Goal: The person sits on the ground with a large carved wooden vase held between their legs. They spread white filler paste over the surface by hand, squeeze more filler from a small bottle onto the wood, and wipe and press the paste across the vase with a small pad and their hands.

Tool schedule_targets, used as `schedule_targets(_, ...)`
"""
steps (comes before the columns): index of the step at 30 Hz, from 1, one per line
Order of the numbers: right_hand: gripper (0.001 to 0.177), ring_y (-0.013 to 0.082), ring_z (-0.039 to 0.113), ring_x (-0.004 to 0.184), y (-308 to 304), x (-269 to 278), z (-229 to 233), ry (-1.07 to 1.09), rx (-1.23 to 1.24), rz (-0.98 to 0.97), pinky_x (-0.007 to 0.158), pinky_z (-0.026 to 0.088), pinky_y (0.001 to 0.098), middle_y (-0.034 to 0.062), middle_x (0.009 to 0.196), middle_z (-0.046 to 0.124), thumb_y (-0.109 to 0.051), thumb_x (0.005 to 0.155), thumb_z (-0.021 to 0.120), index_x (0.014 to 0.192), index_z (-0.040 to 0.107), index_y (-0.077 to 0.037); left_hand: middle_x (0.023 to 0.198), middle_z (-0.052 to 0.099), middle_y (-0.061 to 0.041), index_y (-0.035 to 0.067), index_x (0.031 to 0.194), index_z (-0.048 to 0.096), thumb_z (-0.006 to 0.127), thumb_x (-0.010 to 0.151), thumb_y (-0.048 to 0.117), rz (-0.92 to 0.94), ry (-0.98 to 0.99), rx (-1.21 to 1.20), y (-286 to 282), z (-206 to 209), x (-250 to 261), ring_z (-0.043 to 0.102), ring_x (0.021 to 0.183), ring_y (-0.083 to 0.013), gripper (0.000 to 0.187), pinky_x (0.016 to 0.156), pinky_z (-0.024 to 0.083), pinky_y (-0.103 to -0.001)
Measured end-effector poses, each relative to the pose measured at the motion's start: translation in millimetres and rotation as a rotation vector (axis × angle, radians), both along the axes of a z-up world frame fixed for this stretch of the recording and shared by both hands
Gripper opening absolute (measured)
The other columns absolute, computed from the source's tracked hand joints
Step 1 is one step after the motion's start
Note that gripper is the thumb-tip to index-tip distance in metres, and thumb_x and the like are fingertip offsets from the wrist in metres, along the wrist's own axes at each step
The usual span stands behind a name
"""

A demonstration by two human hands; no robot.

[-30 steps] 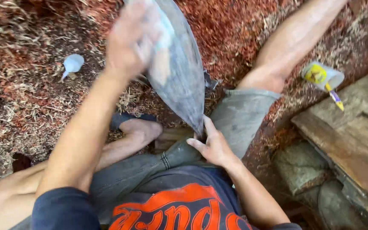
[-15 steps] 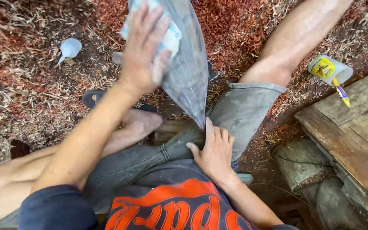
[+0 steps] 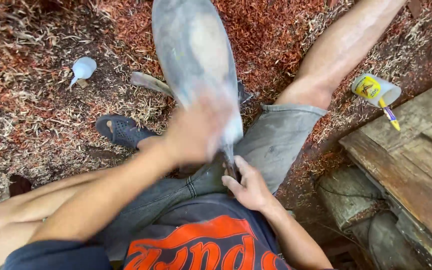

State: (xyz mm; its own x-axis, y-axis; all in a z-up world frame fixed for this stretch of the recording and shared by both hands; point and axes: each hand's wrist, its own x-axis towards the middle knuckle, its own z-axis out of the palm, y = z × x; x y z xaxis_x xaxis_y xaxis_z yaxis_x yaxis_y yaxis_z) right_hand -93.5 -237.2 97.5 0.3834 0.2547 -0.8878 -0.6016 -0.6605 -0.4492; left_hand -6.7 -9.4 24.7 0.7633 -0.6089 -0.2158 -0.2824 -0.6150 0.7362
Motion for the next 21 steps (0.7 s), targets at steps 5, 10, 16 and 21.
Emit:
schedule_targets(5, 0.076, 0.0200, 0.068, 0.087, 0.9, 16.1, 16.6, -0.088, 0.190, -0.042, 0.082, 0.055, 0.0349, 0.0073, 0.097, 0.068, -0.008, 0.078, 0.079, 0.144, 0.043, -0.003, 0.152, 0.055, -0.016, 0.005, 0.147, 0.057, 0.062, 0.084, 0.018, -0.130, -0.159, -0.196, 30.0, -18.7, -4.3, 0.050, 0.144, -0.0336, 0.064, 0.126, 0.029, -0.051)
schedule_targets(10, 0.077, 0.0197, 0.070, 0.085, 14.8, -2.4, 14.9, -0.188, 0.019, -0.107, 0.080, 0.057, 0.0349, 0.0088, 0.094, 0.070, -0.010, 0.078, 0.082, 0.146, 0.046, -0.004, 0.149, 0.056, -0.008, 0.016, 0.140, 0.058, 0.067, 0.095, 0.016, 0.252, -0.346, -0.013, 23.6, -3.6, 38.8, 0.048, 0.144, -0.0354, 0.046, 0.127, 0.032, -0.047)
schedule_targets(16, 0.043, 0.0194, 0.073, 0.085, 13.9, -26.9, -12.8, -0.483, 0.037, -0.183, 0.078, 0.058, 0.0336, 0.0123, 0.093, 0.071, -0.005, 0.084, 0.075, 0.124, 0.061, -0.004, 0.145, 0.058, -0.026, -0.006, 0.137, 0.062, 0.068, 0.078, 0.013, -0.054, -0.091, -0.198, -7.4, -7.6, -26.9, 0.057, 0.134, -0.0400, 0.062, 0.117, 0.042, -0.049)
schedule_targets(21, 0.050, 0.0190, 0.068, 0.068, 20.2, -25.5, -10.0, -0.379, -0.049, -0.242, 0.066, 0.056, 0.0327, 0.0117, 0.080, 0.070, -0.007, 0.084, 0.075, 0.131, 0.060, 0.000, 0.133, 0.065, -0.018, 0.003, 0.118, 0.071, 0.073, 0.094, 0.005, 0.438, -0.263, -0.199, 33.4, -5.3, 87.0, 0.052, 0.130, -0.0430, 0.024, 0.113, 0.040, -0.050)
